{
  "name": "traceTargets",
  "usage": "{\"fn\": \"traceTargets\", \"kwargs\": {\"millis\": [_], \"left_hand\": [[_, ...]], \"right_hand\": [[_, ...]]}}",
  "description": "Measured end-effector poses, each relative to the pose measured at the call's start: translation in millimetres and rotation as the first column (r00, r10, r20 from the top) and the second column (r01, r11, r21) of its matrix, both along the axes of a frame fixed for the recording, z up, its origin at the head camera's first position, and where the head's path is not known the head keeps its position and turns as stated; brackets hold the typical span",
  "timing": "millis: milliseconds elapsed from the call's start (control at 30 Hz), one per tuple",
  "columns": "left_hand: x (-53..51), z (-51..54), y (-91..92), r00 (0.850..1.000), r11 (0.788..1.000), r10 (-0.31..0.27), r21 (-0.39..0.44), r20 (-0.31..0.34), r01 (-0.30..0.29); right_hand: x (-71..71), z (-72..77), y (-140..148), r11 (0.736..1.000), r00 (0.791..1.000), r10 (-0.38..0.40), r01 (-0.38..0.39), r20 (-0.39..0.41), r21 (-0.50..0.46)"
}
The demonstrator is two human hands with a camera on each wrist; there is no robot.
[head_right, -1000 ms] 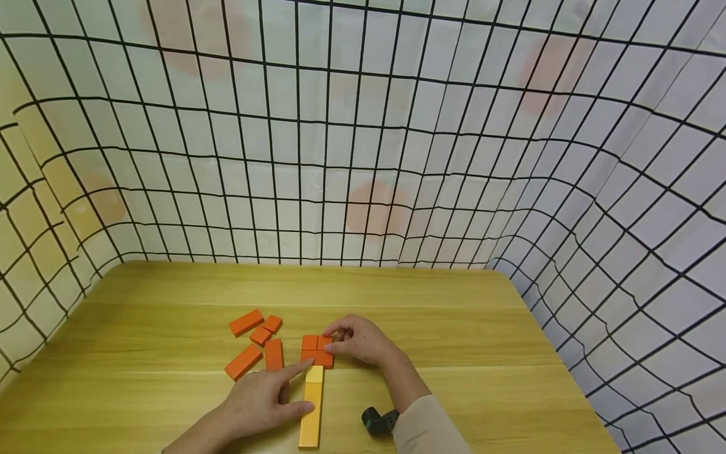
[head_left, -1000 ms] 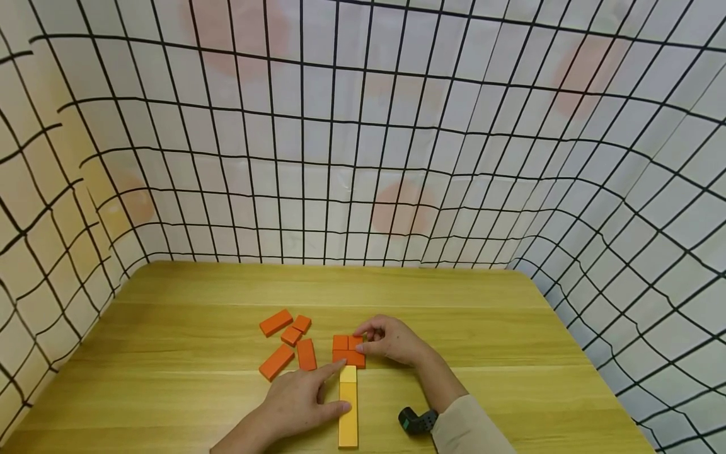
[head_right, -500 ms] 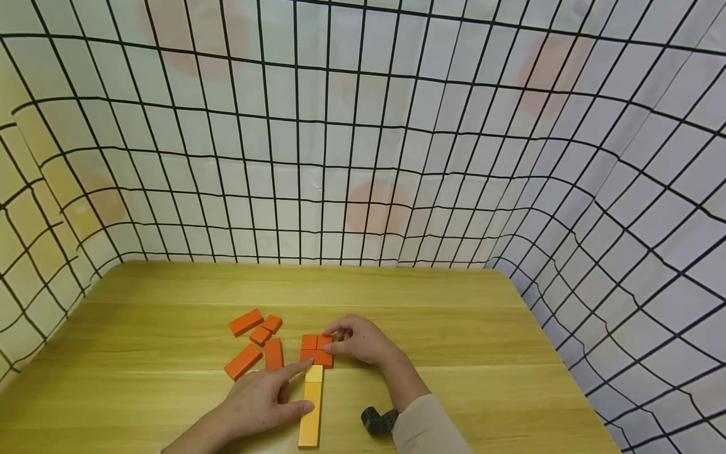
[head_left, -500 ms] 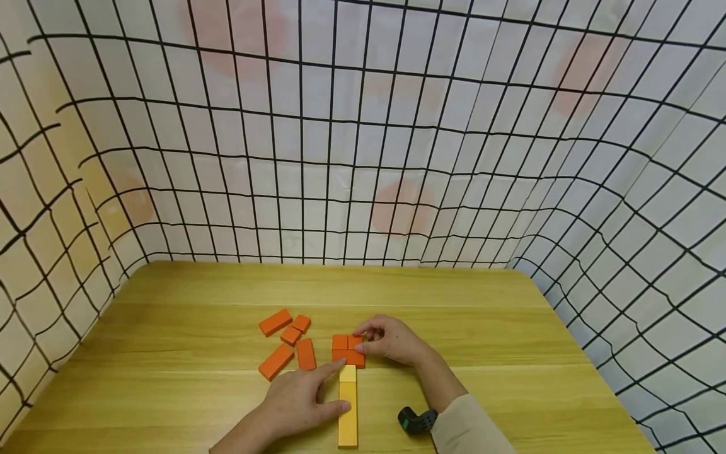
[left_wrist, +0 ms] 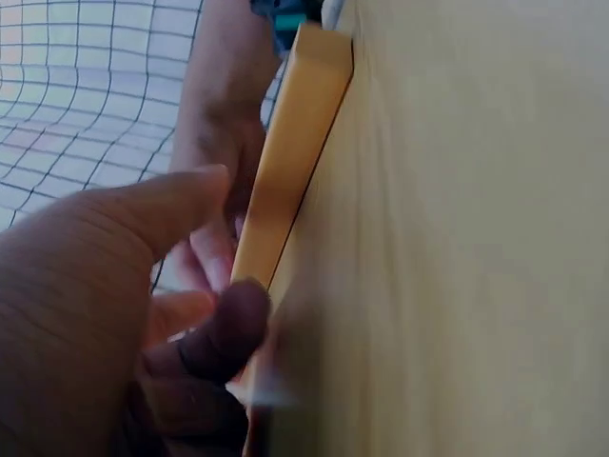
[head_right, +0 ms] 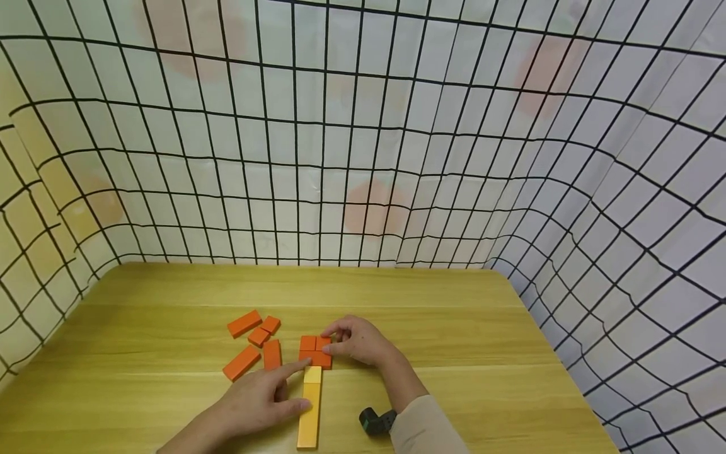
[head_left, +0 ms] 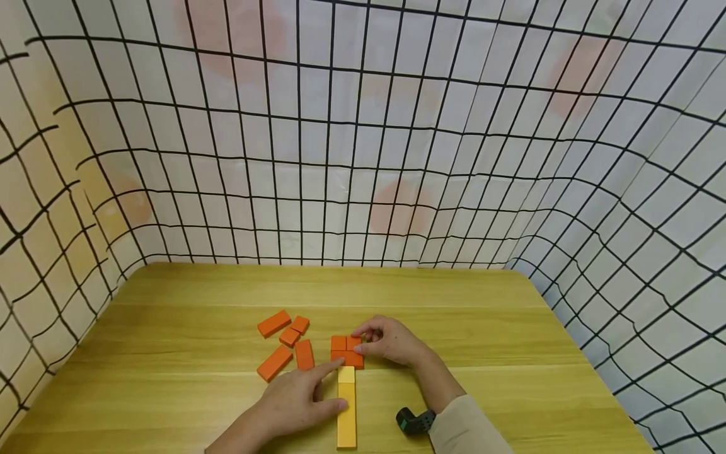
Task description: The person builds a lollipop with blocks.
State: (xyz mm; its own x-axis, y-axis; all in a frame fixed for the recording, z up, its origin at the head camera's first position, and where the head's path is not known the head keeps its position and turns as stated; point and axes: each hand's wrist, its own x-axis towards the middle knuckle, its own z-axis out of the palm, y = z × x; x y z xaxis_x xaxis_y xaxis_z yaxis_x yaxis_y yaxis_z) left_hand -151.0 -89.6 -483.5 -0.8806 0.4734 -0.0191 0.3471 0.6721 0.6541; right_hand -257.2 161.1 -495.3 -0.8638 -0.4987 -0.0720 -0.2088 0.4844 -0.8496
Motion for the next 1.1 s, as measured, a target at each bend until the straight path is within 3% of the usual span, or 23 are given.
{"fn": "traceTargets", "kwargs": {"millis": [100, 200, 333, 400, 600, 1100], "left_hand": [[-2.9, 5.2, -6.7, 0.999, 0.999, 0.036, 0.022, 0.013, -0.037], [-6.6, 11.9, -14.2, 0.989, 0.99, 0.121, -0.056, -0.083, -0.126], [-11.7, 18.7, -21.9, 0.951, 0.939, 0.23, -0.21, -0.205, -0.273], [-13.8, 20.1, -24.8, 0.941, 0.916, 0.256, -0.255, -0.221, -0.31], [-15.3, 20.4, -29.5, 0.931, 0.89, 0.26, -0.31, -0.255, -0.333], [-15.9, 16.4, -25.7, 0.937, 0.884, 0.263, -0.331, -0.231, -0.329]], "right_hand": [[-0.2, -0.2, -1.1, 1.0, 1.0, 0.0, 0.0, 0.005, -0.002], [-0.5, -0.1, -2.0, 1.0, 1.0, 0.001, -0.001, 0.008, -0.001], [0.5, 1.6, -1.3, 1.0, 1.0, 0.003, -0.002, 0.02, -0.008], [1.1, 2.7, -0.6, 1.0, 1.0, 0.005, -0.005, 0.028, -0.013], [0.9, 2.6, 0.5, 1.0, 0.999, 0.012, -0.011, 0.04, -0.028], [1.7, 3.0, 1.2, 1.0, 0.999, 0.007, -0.006, 0.042, -0.023]]}}
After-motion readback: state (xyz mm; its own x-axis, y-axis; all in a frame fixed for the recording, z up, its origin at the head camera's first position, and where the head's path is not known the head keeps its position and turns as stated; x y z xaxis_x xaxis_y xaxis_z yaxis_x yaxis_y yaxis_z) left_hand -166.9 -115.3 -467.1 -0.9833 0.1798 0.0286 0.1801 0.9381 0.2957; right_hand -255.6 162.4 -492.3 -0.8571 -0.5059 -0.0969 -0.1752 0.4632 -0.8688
